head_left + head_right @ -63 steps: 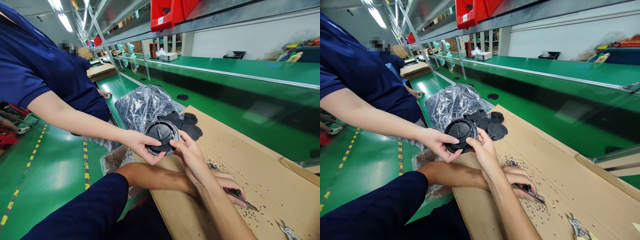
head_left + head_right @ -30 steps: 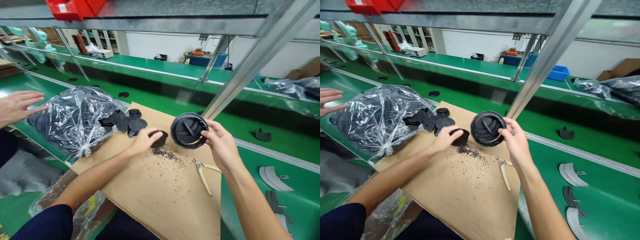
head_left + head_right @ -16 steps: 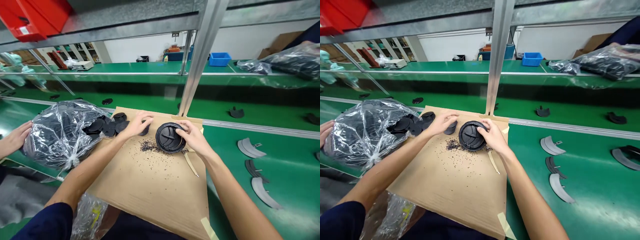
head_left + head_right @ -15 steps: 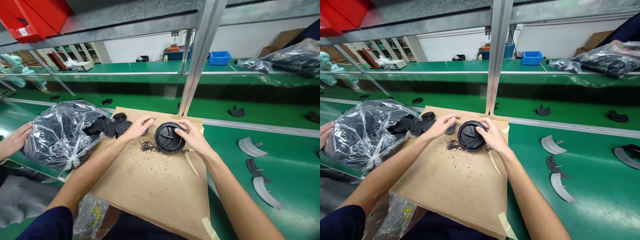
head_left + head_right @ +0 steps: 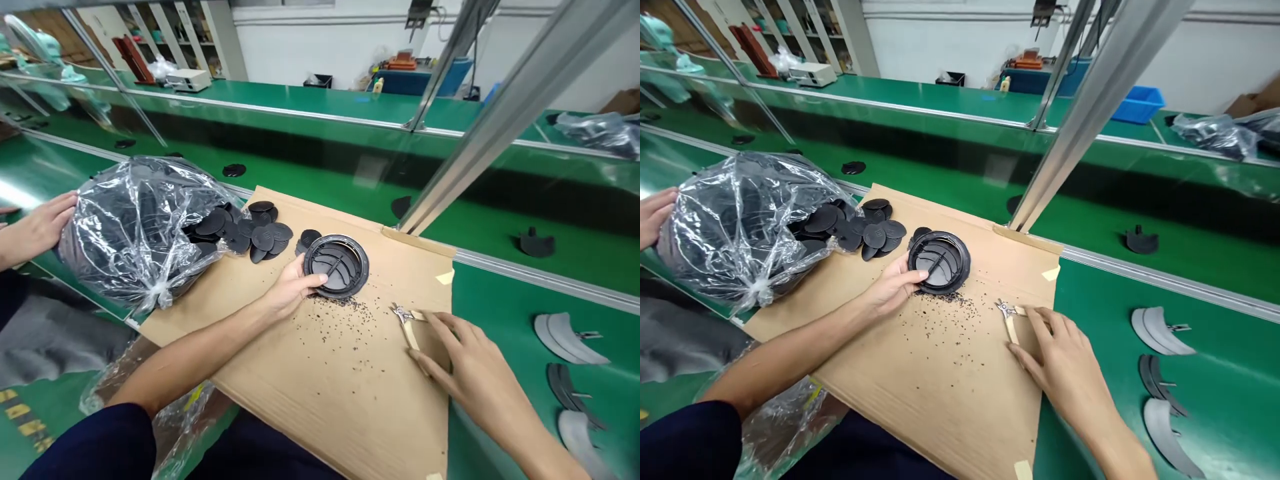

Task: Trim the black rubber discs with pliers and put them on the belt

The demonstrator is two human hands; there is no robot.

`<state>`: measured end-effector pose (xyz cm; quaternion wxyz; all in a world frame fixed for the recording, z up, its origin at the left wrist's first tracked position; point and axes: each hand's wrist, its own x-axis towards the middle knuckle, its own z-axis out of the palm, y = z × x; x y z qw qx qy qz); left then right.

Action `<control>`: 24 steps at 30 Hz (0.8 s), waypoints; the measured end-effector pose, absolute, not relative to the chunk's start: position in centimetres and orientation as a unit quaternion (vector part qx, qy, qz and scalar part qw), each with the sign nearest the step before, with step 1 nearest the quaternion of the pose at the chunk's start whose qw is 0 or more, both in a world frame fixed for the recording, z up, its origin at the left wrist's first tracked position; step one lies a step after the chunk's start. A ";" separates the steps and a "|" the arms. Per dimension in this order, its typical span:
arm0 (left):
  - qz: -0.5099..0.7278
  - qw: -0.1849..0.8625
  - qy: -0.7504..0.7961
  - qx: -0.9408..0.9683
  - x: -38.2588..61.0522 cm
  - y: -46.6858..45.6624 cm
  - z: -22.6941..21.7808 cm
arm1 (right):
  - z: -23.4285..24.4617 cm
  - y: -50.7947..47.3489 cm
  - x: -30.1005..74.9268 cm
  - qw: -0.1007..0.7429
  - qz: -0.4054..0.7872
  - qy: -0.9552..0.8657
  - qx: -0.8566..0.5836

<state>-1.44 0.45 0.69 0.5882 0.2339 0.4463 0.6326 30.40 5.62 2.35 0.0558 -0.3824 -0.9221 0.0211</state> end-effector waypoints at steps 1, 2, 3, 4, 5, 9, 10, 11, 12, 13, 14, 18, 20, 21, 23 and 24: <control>0.636 0.583 0.448 0.234 -1.4 0.4 0.5 | 2.2 5.2 29.9 0.047 -0.006 -0.925 -0.377; 0.641 0.576 0.449 0.236 -1.3 0.4 0.4 | 2.1 4.9 29.1 0.038 -0.034 -0.926 -0.375; 0.649 0.565 0.450 0.240 -1.2 0.4 0.4 | 2.1 4.6 28.2 0.029 -0.060 -0.924 -0.375; 0.658 0.550 0.452 0.247 -1.2 0.4 0.3 | 2.1 4.5 27.4 0.021 -0.082 -0.922 -0.378; 0.667 0.532 0.455 0.256 -1.1 0.4 0.3 | 2.1 4.5 26.6 0.014 -0.097 -0.919 -0.381; 0.689 0.443 0.472 0.326 -0.7 0.2 0.1 | 2.6 5.0 25.9 0.075 -0.036 -0.902 -0.424; 0.689 0.422 0.476 0.346 -0.6 0.1 0.0 | 3.0 5.1 26.0 0.109 0.012 -0.891 -0.441; 0.688 0.404 0.480 0.365 -0.6 -0.1 -0.1 | 3.4 5.0 26.0 0.144 0.065 -0.876 -0.456; 0.685 0.389 0.483 0.381 -0.5 -0.2 -0.2 | 4.0 4.8 25.9 0.174 0.118 -0.859 -0.466; 0.681 0.378 0.486 0.396 -0.4 -0.4 -0.4 | 4.6 4.4 25.5 0.198 0.166 -0.845 -0.468; 0.676 0.370 0.489 0.409 -0.3 -0.6 -0.5 | 5.2 4.0 25.0 0.213 0.205 -0.836 -0.462; 0.650 0.326 0.509 0.460 -0.2 -1.3 -0.8 | 6.9 2.4 21.9 0.222 0.255 -0.851 -0.402; 0.637 0.292 0.521 0.487 -0.3 -1.6 -0.8 | 7.0 2.1 20.8 0.227 0.239 -0.862 -0.386; 0.630 0.278 0.525 0.499 -0.3 -1.7 -0.8 | 7.0 2.0 20.4 0.234 0.229 -0.864 -0.381; 0.617 0.257 0.532 0.520 -0.4 -1.9 -0.9 | 6.6 2.1 20.1 0.245 0.215 -0.868 -0.375; 0.613 0.248 0.535 0.527 -0.4 -2.0 -0.9 | 6.5 2.2 20.1 0.247 0.212 -0.870 -0.371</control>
